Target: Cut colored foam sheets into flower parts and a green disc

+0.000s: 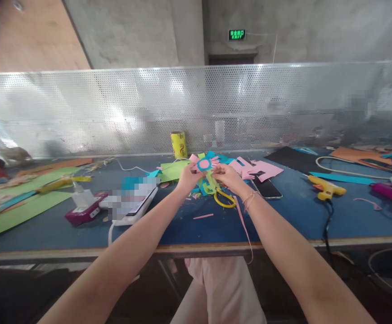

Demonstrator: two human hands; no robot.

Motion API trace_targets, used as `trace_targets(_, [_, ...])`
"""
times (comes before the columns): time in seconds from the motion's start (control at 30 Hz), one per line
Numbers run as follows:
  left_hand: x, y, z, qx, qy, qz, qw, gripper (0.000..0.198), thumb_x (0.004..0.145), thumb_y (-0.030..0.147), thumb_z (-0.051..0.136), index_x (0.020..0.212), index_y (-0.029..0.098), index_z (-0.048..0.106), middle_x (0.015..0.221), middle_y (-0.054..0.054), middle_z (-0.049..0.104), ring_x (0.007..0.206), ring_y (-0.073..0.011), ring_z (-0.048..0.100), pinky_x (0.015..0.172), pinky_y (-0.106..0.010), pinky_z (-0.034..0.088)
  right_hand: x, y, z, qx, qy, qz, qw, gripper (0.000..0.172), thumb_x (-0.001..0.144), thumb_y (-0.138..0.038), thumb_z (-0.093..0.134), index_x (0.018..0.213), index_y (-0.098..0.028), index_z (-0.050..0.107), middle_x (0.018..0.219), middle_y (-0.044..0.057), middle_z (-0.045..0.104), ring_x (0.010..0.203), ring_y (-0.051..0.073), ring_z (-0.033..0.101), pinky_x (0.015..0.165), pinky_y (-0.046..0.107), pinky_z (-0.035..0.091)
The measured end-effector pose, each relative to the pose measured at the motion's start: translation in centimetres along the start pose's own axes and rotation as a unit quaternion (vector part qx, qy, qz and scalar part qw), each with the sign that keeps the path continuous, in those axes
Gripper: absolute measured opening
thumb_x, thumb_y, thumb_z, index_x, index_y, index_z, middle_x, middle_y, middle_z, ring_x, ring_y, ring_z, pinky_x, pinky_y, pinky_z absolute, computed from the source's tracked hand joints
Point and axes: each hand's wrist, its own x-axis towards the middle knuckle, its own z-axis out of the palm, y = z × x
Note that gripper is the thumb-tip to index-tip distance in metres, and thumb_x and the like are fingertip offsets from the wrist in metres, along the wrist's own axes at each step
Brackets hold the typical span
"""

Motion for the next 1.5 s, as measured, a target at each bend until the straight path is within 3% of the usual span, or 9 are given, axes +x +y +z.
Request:
trace_targets(0.33, [0.1,0.5,-0.6,-0.013,0.025,-0.015,0.999,0.023,0.057,0.018,0.067,0.079,0.015,0.06,0.06,0.001,0.06,0.06,-0.0137,0.056,0.056,-0.023,0.042,0.1,0.7,-0.1,-0.036,-0.017,0.027,0.999,0.025,0.06,-0.022,0.067,0.082,-0.017,0.056,0.066,-0.002,0.057,0.048,0.007,0.045,0.044,0.021,0.034])
trace_targets(0.87, [0.4,-0.3,-0.7,0.021,0.015,0.014,1.0,0.023,0.059,0.022,0.066,0.08,0.015,0.059,0.062,0.001,0.059,0.058,-0.0129,0.053,0.056,-0.023,0.041,0.2,0.9,0.0,-0.061,-0.014,0.016,0.998,0.023,0.058,-0.017,0.061,0.08,-0.017,0.056,0.062,-0.003,0.057,0.051,0.009,0.049,0.048,0.022,0.037])
trace_targets(1.2, [0.3,-0.1,-0.4,-0.013,0.026,-0.003,1.0,0.027,0.055,0.018,0.069,0.08,0.015,0.062,0.068,-0.001,0.062,0.066,-0.0156,0.056,0.061,-0.024,0.044,0.3,1.0,-0.1,-0.104,-0.055,-0.024,0.993,0.019,0.061,-0.027,0.066,0.075,-0.018,0.057,0.061,-0.003,0.056,0.052,0.009,0.049,0.048,0.022,0.035])
trace_targets(1.5, [0.5,-0.4,-0.4,0.003,0.02,0.013,1.0,0.028,0.056,0.02,0.069,0.082,0.015,0.062,0.069,-0.002,0.063,0.068,-0.0161,0.057,0.061,-0.024,0.044,0.0,0.6,-0.1,-0.092,-0.046,0.003,0.995,0.017,0.062,-0.022,0.062,0.076,-0.017,0.055,0.058,-0.005,0.053,0.048,0.008,0.045,0.048,0.022,0.034])
